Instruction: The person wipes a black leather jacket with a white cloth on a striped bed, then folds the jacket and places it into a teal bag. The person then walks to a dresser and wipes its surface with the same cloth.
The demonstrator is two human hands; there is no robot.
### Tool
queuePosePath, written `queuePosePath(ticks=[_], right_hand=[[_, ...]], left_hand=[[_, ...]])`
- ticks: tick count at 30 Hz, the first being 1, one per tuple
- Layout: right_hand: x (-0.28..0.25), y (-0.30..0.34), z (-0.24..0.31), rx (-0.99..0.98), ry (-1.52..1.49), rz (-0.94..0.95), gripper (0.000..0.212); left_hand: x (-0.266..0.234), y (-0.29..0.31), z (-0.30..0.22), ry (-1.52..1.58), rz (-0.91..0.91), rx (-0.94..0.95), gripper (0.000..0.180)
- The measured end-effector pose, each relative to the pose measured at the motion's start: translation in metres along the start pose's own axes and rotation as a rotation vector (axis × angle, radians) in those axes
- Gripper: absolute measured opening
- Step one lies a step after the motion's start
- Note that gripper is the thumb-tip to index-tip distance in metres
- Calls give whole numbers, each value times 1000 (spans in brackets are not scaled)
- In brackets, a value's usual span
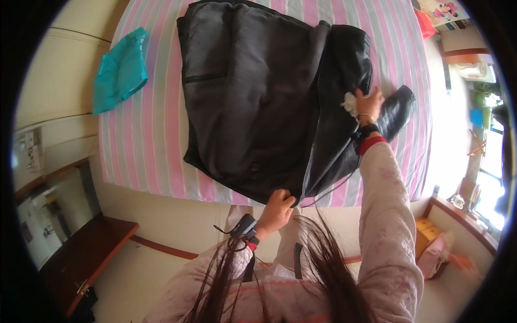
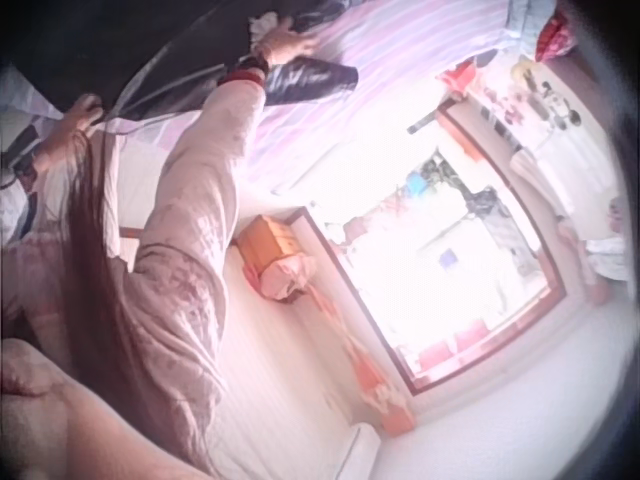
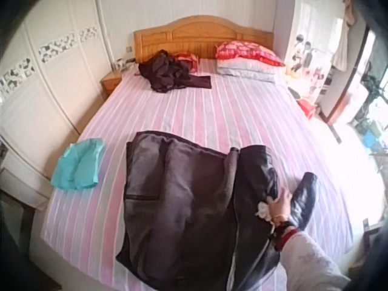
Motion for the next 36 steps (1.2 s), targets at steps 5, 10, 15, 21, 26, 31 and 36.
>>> queuePosePath(ticks=[5,10,15,21,26,31,36], right_hand=[[57,-41,-56,-177,-62,408,44],[14,13,-176,-11,-255,401,33],[-53,55,-236,59,-240,146,38],[-16,30,-81,-19,-342,300,84],[16,65,-59,-113,-20,355,71],[-37,52,-109,-144,-497,124,28],[-59,-5,-42,-25,-1061,228,38]], left_hand=[[-7,9,15,234,-106,-206,16],[-15,47,20,418,-62,-534,21],[-6,66,34,445,38,-654,25],[6,61,31,245,55,-409,39],[7,65,12,8,-11,-123,34],[-15,73,33,389,-358,-665,28],[-61,33,19,280,-456,-435,26]])
Point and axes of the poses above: each hand's wrist, its own y-axis away from the middle knuckle, its own x-axis out of the palm, z = x × y, the point moved 6 cm from there along -y, towards the middle knuckle, and after that the axes turned 10 degrees about y, right-handed, at the moved point
